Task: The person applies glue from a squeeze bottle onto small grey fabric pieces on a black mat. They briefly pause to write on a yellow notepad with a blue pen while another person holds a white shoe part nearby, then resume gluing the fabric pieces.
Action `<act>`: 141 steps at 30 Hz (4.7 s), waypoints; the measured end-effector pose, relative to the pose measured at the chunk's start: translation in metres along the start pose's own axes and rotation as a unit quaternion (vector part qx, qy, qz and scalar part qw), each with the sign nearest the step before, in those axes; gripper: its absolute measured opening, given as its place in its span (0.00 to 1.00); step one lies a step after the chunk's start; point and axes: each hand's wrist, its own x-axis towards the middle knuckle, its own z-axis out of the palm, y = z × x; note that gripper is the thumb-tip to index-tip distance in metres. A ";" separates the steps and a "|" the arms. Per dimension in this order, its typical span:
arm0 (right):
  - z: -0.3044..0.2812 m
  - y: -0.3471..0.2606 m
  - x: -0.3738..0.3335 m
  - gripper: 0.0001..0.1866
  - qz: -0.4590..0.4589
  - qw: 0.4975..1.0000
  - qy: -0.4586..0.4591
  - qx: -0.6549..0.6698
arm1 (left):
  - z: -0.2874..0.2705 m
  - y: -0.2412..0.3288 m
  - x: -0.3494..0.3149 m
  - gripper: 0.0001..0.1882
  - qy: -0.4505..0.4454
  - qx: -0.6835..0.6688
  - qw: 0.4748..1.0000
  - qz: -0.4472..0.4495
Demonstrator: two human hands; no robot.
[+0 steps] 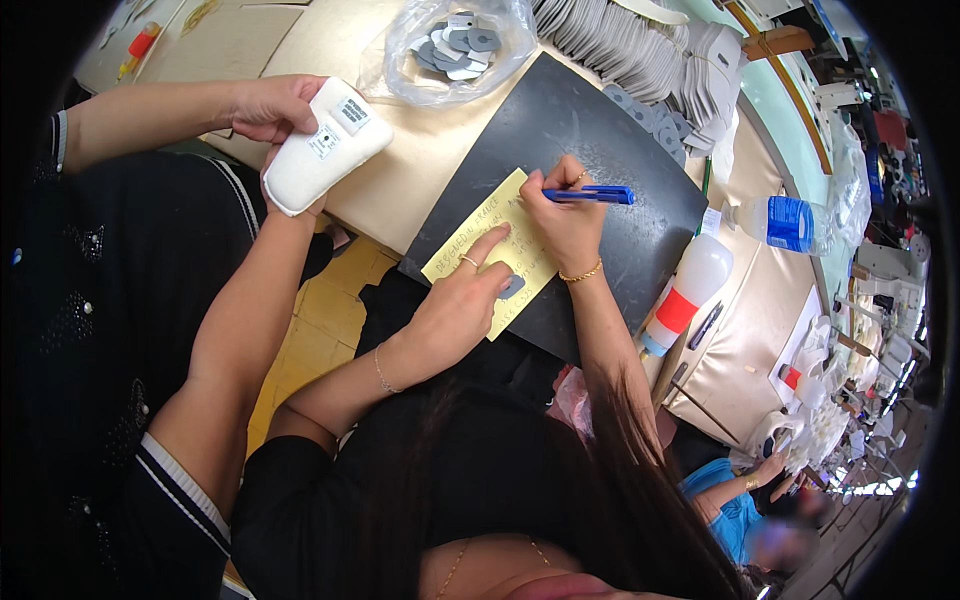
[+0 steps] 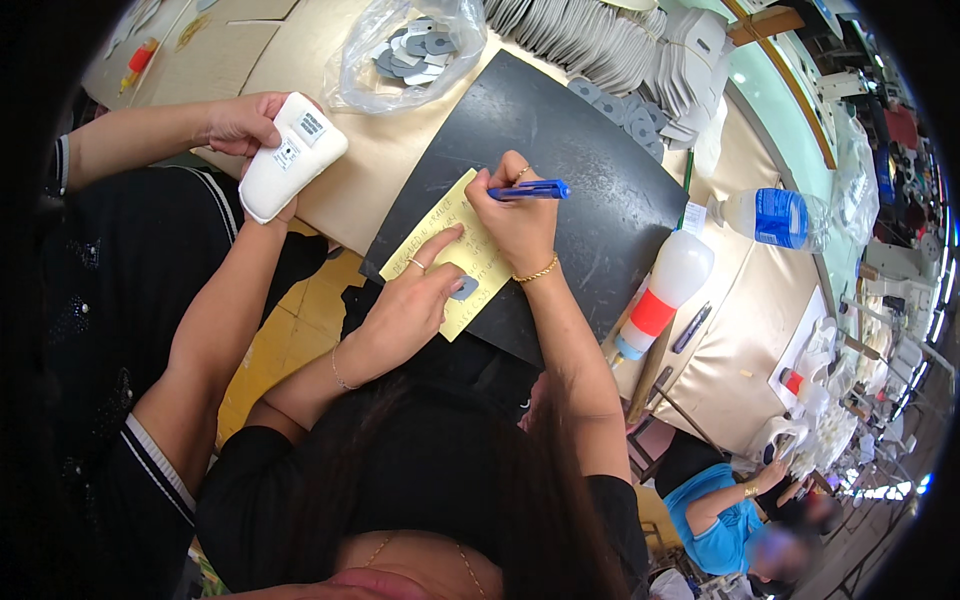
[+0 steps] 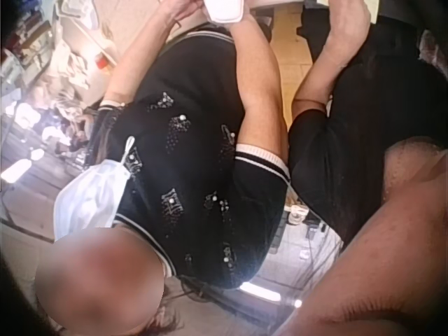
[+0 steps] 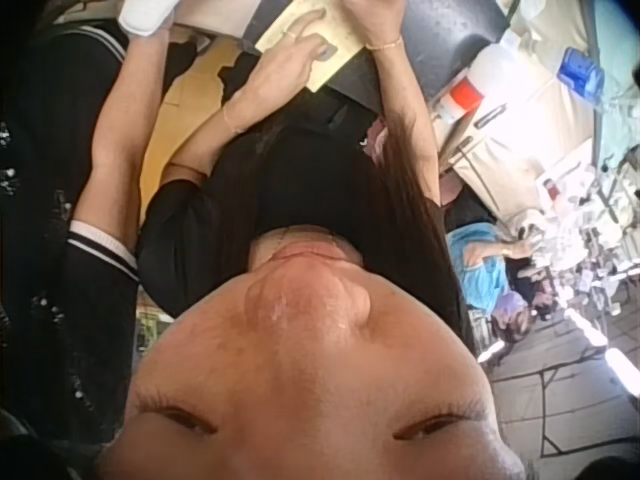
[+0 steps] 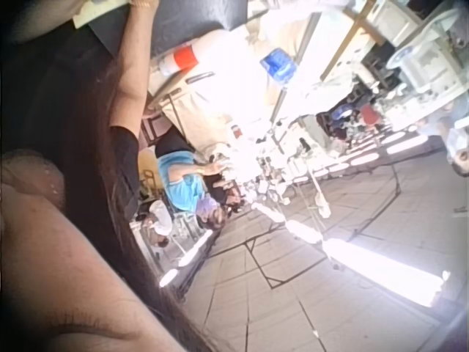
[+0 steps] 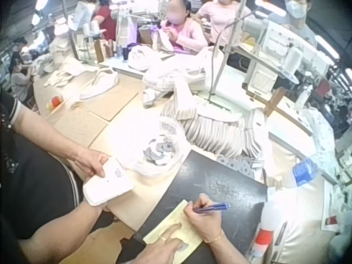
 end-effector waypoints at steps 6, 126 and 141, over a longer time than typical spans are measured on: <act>0.003 -0.004 0.004 0.17 -0.002 1.000 -0.023 -0.008 | 0.001 -0.002 0.002 0.04 0.008 0.009 1.000 0.010; -0.008 0.010 0.027 0.16 -0.063 0.998 -0.010 -0.029 | 0.001 0.000 0.001 0.04 0.043 0.040 0.998 0.009; -0.008 0.013 0.028 0.17 -0.066 0.997 -0.003 -0.041 | -0.004 0.004 0.001 0.03 0.017 0.017 1.000 -0.015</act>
